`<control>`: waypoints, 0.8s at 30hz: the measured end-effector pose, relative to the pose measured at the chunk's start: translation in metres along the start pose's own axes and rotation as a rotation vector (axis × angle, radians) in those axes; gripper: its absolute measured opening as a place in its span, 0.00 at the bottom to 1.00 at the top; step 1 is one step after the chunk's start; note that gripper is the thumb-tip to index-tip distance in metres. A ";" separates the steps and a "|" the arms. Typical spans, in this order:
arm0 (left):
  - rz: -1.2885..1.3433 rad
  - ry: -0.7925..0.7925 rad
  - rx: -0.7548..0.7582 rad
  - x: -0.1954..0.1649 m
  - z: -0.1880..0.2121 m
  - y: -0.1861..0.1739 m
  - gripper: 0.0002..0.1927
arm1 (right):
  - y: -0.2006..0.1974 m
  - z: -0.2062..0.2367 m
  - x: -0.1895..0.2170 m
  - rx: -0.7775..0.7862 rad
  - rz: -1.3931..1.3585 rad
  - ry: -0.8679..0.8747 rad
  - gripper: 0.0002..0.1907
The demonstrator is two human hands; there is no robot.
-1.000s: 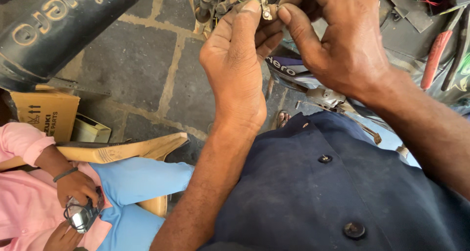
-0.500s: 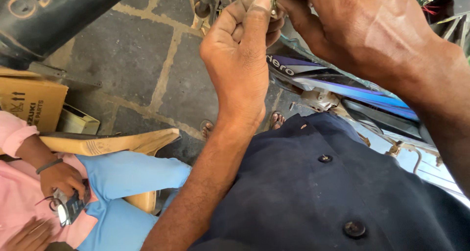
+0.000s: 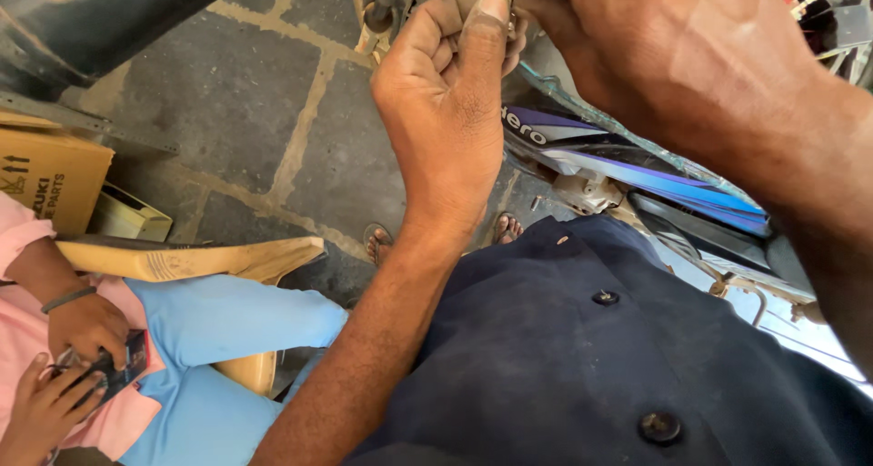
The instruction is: The person manipulates a small electrical connector attached to wires on a motorcycle handlebar. They repeatedly open and close the connector housing, adjusting the internal contacts by hand. The task involves precise finger movements to align and secure the connector components.
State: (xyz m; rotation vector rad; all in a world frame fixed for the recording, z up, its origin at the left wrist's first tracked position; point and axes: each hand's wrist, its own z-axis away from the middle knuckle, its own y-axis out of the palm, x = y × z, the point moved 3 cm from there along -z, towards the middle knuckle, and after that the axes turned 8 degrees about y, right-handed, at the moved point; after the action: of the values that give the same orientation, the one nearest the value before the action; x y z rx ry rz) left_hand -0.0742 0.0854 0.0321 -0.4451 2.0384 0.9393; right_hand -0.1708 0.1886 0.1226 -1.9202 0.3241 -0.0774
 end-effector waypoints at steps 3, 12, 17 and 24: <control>0.008 -0.012 -0.001 0.000 0.002 -0.002 0.10 | 0.008 0.010 0.000 -0.182 -0.112 -0.076 0.05; 0.096 -0.069 0.010 0.006 0.004 -0.001 0.11 | 0.034 0.020 -0.003 -0.280 -0.381 -0.035 0.06; 0.147 -0.119 0.002 0.009 0.009 -0.002 0.11 | 0.037 0.022 -0.002 -0.293 -0.434 -0.019 0.06; 0.184 -0.152 -0.001 0.006 0.007 -0.002 0.12 | 0.032 0.023 0.000 -0.294 -0.468 0.004 0.07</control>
State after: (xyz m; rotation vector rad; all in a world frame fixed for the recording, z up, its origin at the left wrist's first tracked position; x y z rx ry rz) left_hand -0.0733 0.0897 0.0238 -0.1817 1.9632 1.0513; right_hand -0.1717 0.1988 0.0841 -2.2557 -0.1258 -0.3599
